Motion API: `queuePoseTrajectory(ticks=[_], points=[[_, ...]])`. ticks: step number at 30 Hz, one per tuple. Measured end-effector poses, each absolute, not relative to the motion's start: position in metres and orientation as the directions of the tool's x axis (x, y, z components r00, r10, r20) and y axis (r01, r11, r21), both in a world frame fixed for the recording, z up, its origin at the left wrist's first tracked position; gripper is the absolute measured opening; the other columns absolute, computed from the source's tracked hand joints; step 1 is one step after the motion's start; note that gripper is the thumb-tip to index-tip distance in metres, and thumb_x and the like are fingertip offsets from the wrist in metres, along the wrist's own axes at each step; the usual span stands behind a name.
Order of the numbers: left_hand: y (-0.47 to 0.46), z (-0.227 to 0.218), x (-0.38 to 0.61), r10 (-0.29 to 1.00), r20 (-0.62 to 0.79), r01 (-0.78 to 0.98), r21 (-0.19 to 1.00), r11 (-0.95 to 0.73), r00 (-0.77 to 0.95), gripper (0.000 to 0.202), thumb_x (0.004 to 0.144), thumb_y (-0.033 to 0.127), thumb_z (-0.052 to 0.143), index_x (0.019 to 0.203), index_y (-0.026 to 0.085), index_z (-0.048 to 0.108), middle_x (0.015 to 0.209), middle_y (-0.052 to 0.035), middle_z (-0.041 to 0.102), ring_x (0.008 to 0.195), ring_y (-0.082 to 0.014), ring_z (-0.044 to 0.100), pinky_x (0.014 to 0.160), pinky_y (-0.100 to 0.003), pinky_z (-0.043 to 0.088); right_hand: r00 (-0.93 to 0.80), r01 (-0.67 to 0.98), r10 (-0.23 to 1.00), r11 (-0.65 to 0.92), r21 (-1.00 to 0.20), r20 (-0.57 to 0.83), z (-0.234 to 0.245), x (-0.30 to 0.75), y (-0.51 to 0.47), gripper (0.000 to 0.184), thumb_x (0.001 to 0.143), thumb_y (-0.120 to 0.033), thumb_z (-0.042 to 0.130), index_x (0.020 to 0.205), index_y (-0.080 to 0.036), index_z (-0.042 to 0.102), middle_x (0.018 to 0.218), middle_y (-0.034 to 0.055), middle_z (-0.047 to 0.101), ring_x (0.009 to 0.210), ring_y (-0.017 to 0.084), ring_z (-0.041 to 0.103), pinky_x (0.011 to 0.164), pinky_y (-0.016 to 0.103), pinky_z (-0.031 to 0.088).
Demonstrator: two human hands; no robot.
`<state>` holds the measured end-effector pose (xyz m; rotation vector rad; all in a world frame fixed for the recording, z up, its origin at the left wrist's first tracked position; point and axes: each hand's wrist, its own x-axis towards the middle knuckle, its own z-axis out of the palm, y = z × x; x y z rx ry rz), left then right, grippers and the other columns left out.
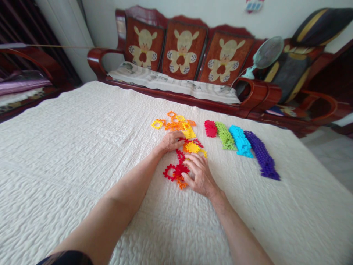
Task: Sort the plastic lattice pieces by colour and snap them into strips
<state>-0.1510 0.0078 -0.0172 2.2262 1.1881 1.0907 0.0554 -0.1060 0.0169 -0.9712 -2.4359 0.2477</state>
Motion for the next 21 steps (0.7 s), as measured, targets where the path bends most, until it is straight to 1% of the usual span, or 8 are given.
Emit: queuePoseTrajectory(ticks=[3,7,10,14,17,21], points=[[0.009,-0.018,-0.151,0.821,0.459,0.529,0.629,-0.57,0.339,0.025,0.084,0.028,0.056,0.103,0.018,0.067,0.111,-0.0064,0.069,0.109,-0.02,0.061,0.101,-0.035,0.045,-0.584,0.63,0.711,0.701,-0.334,0.391,0.016,0.051,-0.108,0.019,0.081,-0.027,0.059,0.098,-0.02,0.064,0.128,0.0107,0.057,0.126,0.03,0.042,0.105,0.052,0.03],[0.008,-0.016,-0.152,0.811,0.468,0.543,0.604,-0.584,0.351,0.025,0.084,0.029,0.056,0.104,0.019,0.068,0.11,-0.0059,0.069,0.105,-0.0198,0.062,0.098,-0.035,0.047,-0.508,0.667,0.764,0.641,-0.38,0.397,0.012,0.045,-0.109,0.012,0.079,-0.022,0.06,0.09,-0.021,0.065,0.124,0.011,0.06,0.122,0.03,0.045,0.102,0.054,0.033],[0.006,-0.012,-0.152,0.794,0.484,0.537,0.587,-0.606,0.368,0.024,0.084,0.028,0.056,0.103,0.02,0.068,0.108,-0.0057,0.069,0.101,-0.0193,0.063,0.094,-0.034,0.049,-0.463,0.666,0.786,0.613,-0.424,0.409,0.007,0.041,-0.108,0.009,0.077,-0.016,0.06,0.083,-0.021,0.064,0.121,0.0099,0.062,0.118,0.028,0.048,0.1,0.052,0.036],[0.004,-0.011,-0.15,0.797,0.512,0.546,0.588,-0.597,0.321,0.02,0.083,0.026,0.056,0.097,0.02,0.07,0.102,-0.0048,0.07,0.097,-0.0187,0.065,0.092,-0.034,0.05,-0.425,0.647,0.786,0.611,-0.456,0.45,0.005,0.04,-0.108,0.01,0.076,-0.012,0.059,0.077,-0.021,0.062,0.116,0.0076,0.064,0.116,0.027,0.05,0.099,0.051,0.037],[0.003,-0.011,-0.149,0.799,0.513,0.549,0.589,-0.593,0.314,0.021,0.083,0.025,0.056,0.098,0.02,0.069,0.103,-0.0047,0.071,0.097,-0.0187,0.065,0.092,-0.034,0.051,-0.399,0.614,0.767,0.63,-0.476,0.502,0.008,0.041,-0.107,0.011,0.078,-0.011,0.057,0.079,-0.021,0.061,0.112,0.0073,0.065,0.114,0.025,0.052,0.099,0.05,0.038],[0.001,-0.006,-0.15,0.792,0.506,0.549,0.577,-0.605,0.341,0.022,0.083,0.027,0.055,0.098,0.02,0.07,0.106,-0.0054,0.07,0.099,-0.0196,0.064,0.092,-0.035,0.051,-0.357,0.508,0.719,0.685,-0.522,0.596,0.012,0.045,-0.106,0.012,0.085,-0.013,0.052,0.091,-0.02,0.059,0.106,0.0077,0.066,0.104,0.02,0.059,0.093,0.04,0.046]])
